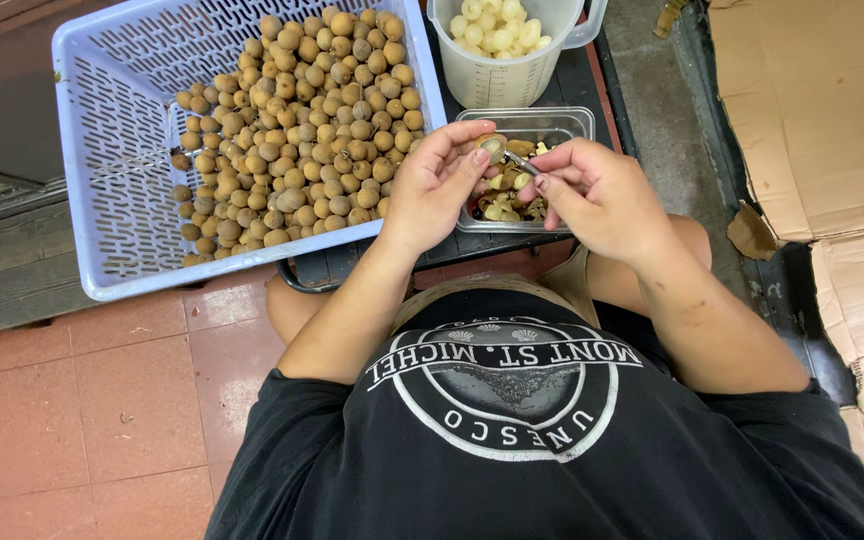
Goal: The person sits on the floor and peels longan fruits one by one. They remove the outer shell and place the peeled fruit into a measuring jug while discarding the shells into a small container.
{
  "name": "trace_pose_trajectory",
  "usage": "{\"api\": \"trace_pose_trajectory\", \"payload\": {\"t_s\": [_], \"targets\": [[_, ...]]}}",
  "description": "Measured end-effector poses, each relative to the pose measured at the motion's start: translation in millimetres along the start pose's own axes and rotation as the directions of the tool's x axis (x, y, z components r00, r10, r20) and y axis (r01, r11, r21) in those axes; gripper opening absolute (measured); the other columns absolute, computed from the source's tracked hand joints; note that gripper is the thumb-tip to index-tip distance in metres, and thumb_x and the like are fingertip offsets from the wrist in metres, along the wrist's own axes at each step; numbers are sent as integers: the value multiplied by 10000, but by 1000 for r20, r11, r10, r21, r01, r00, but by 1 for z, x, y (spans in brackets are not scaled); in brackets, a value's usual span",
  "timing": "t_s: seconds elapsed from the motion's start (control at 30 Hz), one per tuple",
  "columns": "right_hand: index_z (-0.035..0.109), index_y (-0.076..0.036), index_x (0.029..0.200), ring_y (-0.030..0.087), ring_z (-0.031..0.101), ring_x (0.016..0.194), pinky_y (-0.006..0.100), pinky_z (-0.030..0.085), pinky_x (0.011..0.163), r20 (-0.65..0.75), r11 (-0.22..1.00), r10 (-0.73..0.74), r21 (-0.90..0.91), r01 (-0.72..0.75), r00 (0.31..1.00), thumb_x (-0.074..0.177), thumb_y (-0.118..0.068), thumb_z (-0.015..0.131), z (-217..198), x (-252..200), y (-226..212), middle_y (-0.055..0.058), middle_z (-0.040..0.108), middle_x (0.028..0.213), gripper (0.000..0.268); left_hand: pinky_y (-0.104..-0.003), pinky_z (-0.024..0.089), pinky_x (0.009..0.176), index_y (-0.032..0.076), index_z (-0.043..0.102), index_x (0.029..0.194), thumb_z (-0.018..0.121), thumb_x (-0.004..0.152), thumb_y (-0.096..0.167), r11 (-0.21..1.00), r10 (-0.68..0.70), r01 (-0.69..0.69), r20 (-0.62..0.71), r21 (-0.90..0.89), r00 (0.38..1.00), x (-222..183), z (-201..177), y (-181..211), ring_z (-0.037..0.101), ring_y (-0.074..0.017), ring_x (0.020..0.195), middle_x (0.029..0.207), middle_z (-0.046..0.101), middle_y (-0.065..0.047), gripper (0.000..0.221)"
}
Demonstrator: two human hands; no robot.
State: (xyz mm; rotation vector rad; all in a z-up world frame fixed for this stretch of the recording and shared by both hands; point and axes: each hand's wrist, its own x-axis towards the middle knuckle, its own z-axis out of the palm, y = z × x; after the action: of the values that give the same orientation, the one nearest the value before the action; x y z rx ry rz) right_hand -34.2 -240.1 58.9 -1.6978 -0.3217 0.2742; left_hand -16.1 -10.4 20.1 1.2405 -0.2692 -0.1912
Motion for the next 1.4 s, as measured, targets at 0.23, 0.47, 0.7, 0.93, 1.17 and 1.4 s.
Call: {"api": "trace_pose_trajectory", "payload": {"t_s": [0.23, 0.47, 0.7, 0.93, 1.17, 1.4], "targets": [[602, 42, 1196, 60, 621, 668, 212, 537, 596, -60, 994, -54, 91, 59, 997, 1053, -15, 575, 9, 2, 7, 97, 747, 1014, 156, -241, 564, 912, -4, 589, 1381, 628, 1082, 91, 995, 84, -84, 13, -52, 996, 1, -3, -9, 683, -106, 1038, 1188, 697, -63, 316], [632, 22, 1212, 132, 715, 857, 247, 571, 715, -145, 887, -373, -344, 307, 916, 1071, 2, 590, 22, 4, 1, 113, 755, 1033, 148, -250, 562, 969, 3, 620, 1352, 666, 1069, 81, 976, 213, -211, -32, 56, 976, 1, 4, 3, 670, -109, 1079, 1203, 695, -68, 297], [641, -16, 1206, 137, 715, 912, 262, 563, 774, -51, 992, -116, 38, 119, 992, 1052, -51, 598, 21, 14, -15, 92, 754, 1005, 164, -258, 570, 792, 61, 699, 1259, 714, 1012, 142, 671, 416, -321, 19, 668, 909, -3, 12, 31, 712, -135, 905, 1057, 737, -88, 260], [671, -45, 1139, 297, 729, 851, 390, 570, 725, 7, 556, -545, -745, 368, 838, 1001, -102, 703, 28, 0, -37, 128, 742, 1000, 153, -362, 538, 811, 51, 675, 1127, 445, 1146, 282, 588, 461, -373, 82, 718, 884, 4, 10, 21, 692, -288, 876, 969, 686, -118, 327], [678, -62, 1072, 311, 716, 755, 412, 547, 621, 140, 427, -489, -822, 377, 861, 986, -142, 704, 25, -5, -60, 108, 734, 909, 120, -372, 533, 740, -50, 764, 906, 337, 1224, 404, 681, -363, 204, 82, 703, 928, 27, -11, 43, 631, -301, 743, 797, 681, -197, 700], [675, -85, 1043, 330, 700, 766, 440, 544, 642, 95, 512, -455, -785, 348, 885, 993, -175, 693, 9, 6, -60, 111, 711, 864, 104, -359, 531, 852, 32, 603, 1192, 469, 1089, 229, 644, 347, -384, 194, 662, 917, 2, 9, 43, 667, -263, 952, 1049, 671, -119, 260]]}}
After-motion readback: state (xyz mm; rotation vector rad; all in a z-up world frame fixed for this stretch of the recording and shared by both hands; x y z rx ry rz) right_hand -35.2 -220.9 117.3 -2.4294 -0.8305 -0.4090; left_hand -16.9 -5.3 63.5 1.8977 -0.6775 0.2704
